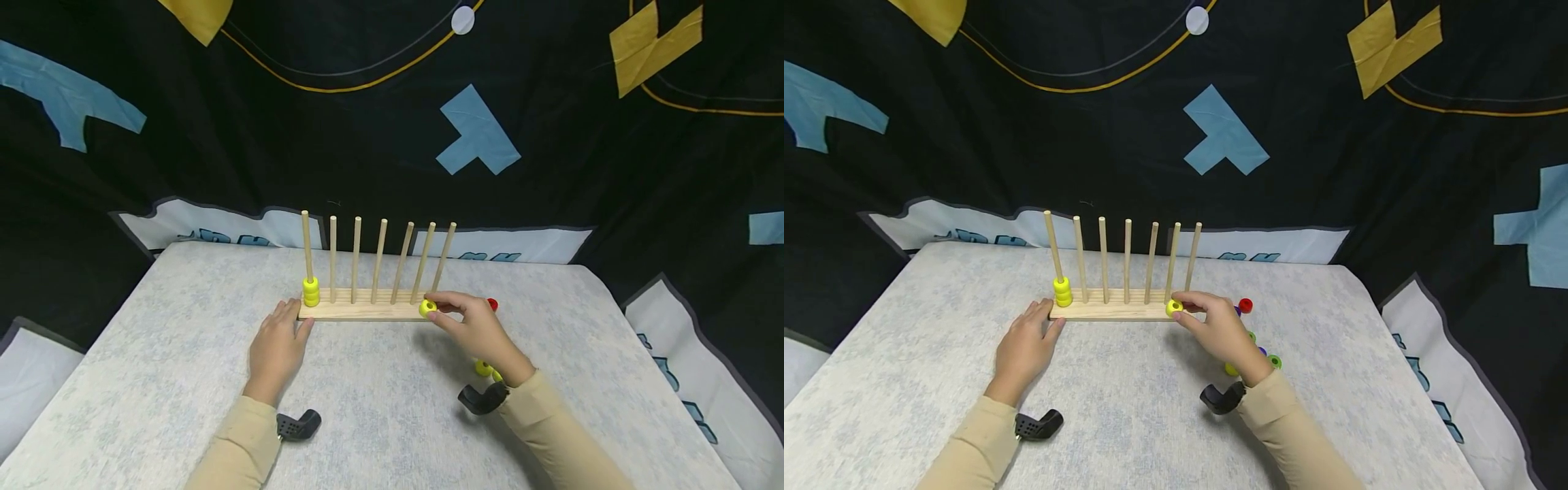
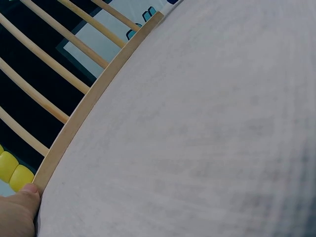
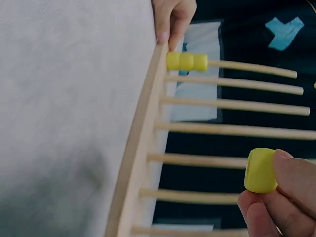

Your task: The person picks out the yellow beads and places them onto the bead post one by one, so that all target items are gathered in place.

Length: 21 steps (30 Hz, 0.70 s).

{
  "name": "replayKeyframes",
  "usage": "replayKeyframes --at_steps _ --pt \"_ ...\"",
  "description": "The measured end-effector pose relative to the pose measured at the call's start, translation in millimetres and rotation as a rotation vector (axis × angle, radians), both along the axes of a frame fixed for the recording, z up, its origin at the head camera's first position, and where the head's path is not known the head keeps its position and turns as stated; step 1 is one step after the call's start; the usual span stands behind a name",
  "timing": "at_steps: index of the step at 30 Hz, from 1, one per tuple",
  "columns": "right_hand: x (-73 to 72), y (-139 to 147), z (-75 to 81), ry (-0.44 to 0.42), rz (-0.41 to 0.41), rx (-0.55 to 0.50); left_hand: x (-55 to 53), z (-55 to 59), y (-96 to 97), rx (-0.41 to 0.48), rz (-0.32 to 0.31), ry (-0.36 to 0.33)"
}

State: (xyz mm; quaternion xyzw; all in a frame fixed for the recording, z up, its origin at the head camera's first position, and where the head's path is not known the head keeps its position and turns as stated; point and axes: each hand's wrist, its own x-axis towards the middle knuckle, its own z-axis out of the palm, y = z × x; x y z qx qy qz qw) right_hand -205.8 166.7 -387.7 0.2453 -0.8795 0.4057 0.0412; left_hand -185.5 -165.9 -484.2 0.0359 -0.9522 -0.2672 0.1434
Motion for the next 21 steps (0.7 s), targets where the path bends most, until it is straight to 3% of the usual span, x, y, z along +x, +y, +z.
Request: replayKeyframes --at_steps 14,21 --pt "-16.2 -39.9 36.9 0.069 0.077 -0.065 -0.8 -0.8 0.3 0.006 0.001 0.016" --pt "-27.4 -52.4 56.8 0.121 0.071 -0.077 -0.3 -0.4 0.4 0.001 -0.003 0.016"
